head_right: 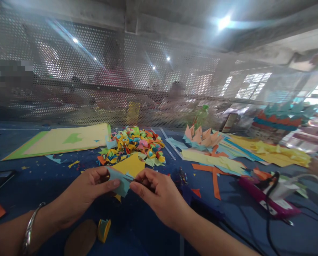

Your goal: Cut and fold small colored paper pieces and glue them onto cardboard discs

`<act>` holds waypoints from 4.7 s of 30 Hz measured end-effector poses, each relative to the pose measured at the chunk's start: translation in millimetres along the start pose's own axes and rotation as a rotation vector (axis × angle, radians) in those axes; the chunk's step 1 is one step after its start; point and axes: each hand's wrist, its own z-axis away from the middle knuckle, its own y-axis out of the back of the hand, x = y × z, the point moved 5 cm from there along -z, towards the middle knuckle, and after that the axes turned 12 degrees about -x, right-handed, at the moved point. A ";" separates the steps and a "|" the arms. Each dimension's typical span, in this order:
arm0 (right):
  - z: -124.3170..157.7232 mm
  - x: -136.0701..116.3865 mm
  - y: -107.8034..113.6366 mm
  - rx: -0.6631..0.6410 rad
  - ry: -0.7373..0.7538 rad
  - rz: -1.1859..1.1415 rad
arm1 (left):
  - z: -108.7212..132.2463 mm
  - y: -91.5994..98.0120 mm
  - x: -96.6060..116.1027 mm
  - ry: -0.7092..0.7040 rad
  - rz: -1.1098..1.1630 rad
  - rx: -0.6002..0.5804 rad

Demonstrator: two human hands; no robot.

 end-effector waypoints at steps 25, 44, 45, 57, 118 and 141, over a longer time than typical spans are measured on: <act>0.9 1.6 -1.9 -0.013 0.012 0.067 | -1.1 4.8 -3.0 0.015 -0.159 0.052; 1.7 1.7 -3.4 -0.002 0.009 0.063 | -1.8 3.3 -3.7 0.020 -0.169 0.033; 1.4 2.0 -3.4 -0.002 0.007 0.059 | -1.7 3.4 -4.2 0.022 -0.168 0.030; 0.7 1.6 -4.3 -0.001 0.011 0.067 | -1.0 3.6 -5.0 0.035 -0.241 0.034; -0.1 3.0 -7.0 -0.008 0.002 0.114 | 1.1 -0.6 -3.7 0.066 -0.152 0.022; -1.3 2.7 -8.4 -0.019 0.020 0.079 | -0.4 -2.5 -9.4 0.116 -0.094 -0.017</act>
